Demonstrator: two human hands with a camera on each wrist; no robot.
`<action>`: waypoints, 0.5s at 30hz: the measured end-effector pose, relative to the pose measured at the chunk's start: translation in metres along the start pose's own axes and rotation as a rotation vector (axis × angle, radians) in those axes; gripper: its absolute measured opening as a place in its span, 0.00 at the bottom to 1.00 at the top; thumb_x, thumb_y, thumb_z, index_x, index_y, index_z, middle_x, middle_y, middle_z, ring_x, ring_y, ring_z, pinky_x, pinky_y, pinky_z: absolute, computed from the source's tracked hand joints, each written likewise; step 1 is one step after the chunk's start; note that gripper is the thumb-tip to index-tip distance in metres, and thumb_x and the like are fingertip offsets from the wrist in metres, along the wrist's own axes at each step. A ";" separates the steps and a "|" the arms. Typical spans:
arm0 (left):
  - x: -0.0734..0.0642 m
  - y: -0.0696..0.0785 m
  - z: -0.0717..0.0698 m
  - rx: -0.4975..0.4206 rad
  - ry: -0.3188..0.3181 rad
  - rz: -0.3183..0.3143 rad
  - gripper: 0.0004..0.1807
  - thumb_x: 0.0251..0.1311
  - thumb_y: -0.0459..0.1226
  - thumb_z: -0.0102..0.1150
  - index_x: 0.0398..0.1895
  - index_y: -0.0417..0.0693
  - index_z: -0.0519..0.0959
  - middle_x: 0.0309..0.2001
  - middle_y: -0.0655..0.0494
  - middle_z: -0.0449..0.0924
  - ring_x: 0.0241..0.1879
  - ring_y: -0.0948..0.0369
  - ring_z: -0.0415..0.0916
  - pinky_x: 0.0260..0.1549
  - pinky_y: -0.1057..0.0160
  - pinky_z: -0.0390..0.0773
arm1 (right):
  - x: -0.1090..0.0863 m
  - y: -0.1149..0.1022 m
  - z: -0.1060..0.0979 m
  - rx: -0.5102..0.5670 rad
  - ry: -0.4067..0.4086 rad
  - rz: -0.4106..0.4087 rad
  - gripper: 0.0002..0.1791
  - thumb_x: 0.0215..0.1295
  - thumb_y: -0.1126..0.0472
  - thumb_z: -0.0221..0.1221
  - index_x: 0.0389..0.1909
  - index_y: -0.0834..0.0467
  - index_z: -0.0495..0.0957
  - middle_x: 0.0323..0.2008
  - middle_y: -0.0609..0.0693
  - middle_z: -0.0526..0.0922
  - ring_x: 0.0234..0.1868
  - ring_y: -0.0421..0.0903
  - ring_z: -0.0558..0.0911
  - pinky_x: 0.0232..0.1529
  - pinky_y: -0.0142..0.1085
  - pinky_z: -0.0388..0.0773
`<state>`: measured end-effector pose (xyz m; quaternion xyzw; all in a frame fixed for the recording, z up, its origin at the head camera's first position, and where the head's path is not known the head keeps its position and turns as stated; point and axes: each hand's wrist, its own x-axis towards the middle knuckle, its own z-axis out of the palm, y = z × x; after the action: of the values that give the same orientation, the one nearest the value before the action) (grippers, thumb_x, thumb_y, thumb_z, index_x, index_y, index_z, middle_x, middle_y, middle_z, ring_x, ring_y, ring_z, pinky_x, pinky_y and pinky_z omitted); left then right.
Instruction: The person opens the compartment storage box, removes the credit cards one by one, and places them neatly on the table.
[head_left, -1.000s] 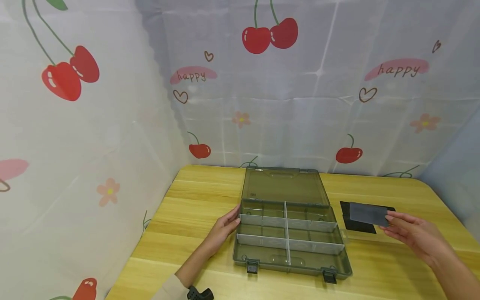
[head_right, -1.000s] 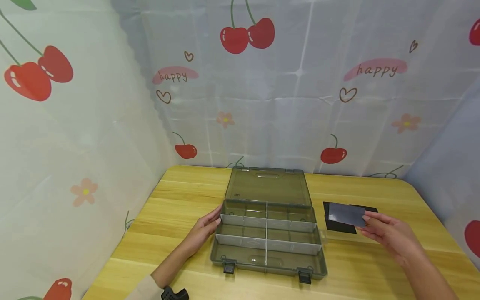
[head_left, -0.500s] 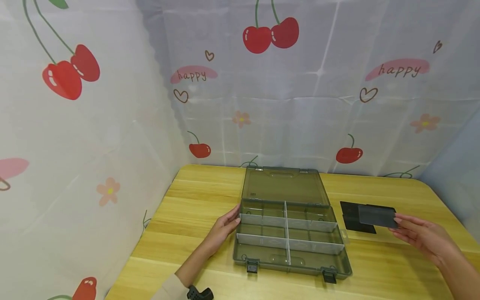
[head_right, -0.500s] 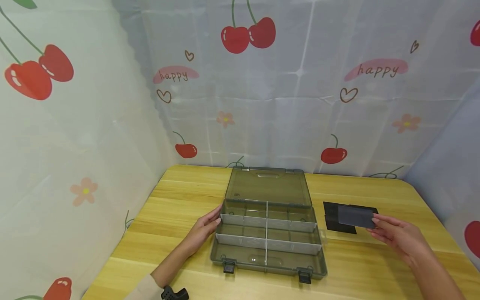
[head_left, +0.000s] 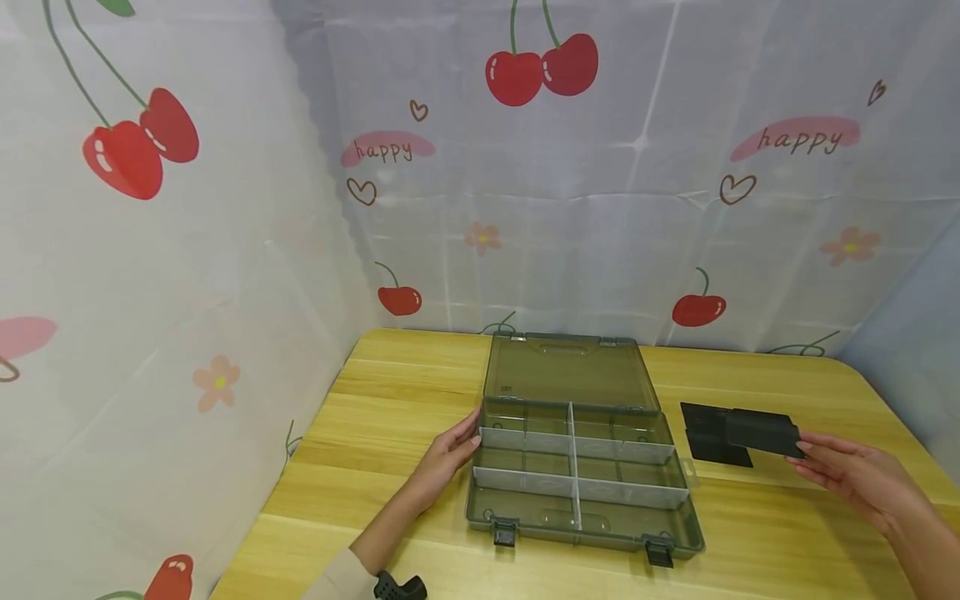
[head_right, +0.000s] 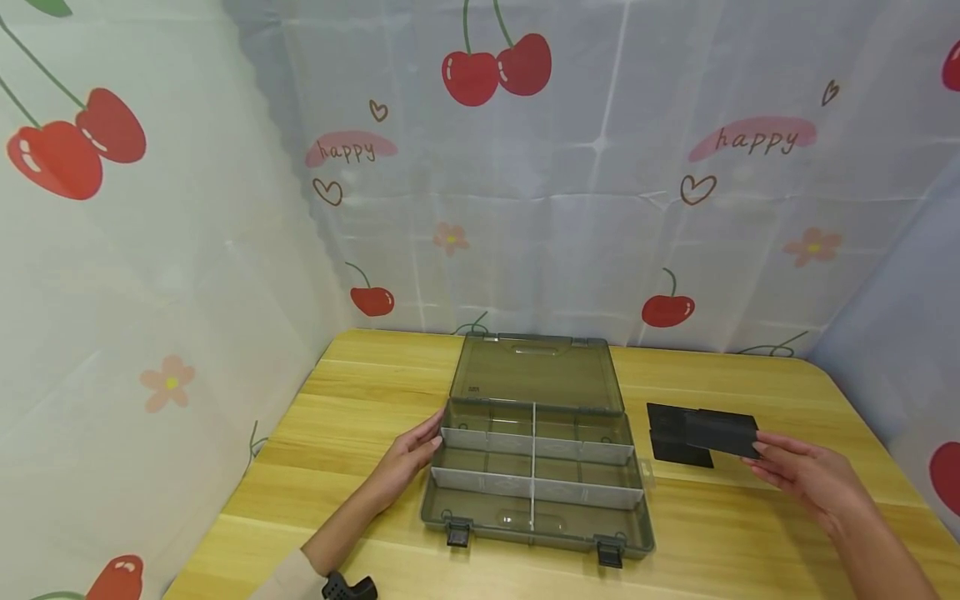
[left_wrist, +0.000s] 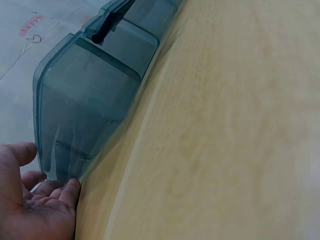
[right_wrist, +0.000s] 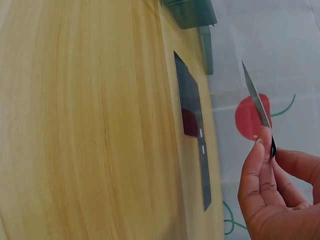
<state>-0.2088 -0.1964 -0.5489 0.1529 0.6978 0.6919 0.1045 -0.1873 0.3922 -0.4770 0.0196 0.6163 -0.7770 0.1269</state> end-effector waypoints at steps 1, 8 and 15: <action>0.000 0.000 0.000 0.002 0.000 0.001 0.34 0.78 0.41 0.50 0.81 0.46 0.53 0.80 0.48 0.47 0.78 0.50 0.47 0.73 0.52 0.58 | 0.000 0.000 -0.001 0.001 0.007 0.002 0.27 0.79 0.72 0.44 0.38 0.44 0.89 0.38 0.40 0.87 0.38 0.43 0.89 0.42 0.35 0.87; 0.001 0.000 0.000 0.007 -0.005 0.010 0.33 0.79 0.41 0.49 0.81 0.45 0.52 0.80 0.47 0.47 0.78 0.49 0.47 0.72 0.53 0.58 | 0.003 0.004 -0.012 0.007 0.043 0.017 0.25 0.78 0.72 0.48 0.36 0.44 0.89 0.36 0.40 0.86 0.38 0.43 0.89 0.42 0.36 0.87; 0.001 0.000 0.000 0.008 -0.007 0.008 0.33 0.79 0.41 0.49 0.81 0.45 0.52 0.81 0.47 0.46 0.78 0.49 0.47 0.72 0.53 0.58 | 0.001 0.004 -0.022 0.017 0.071 0.001 0.23 0.76 0.73 0.51 0.36 0.46 0.90 0.36 0.40 0.86 0.37 0.44 0.89 0.42 0.37 0.87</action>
<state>-0.2101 -0.1961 -0.5491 0.1584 0.6997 0.6889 0.1037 -0.1901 0.4122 -0.4861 0.0484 0.6138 -0.7809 0.1052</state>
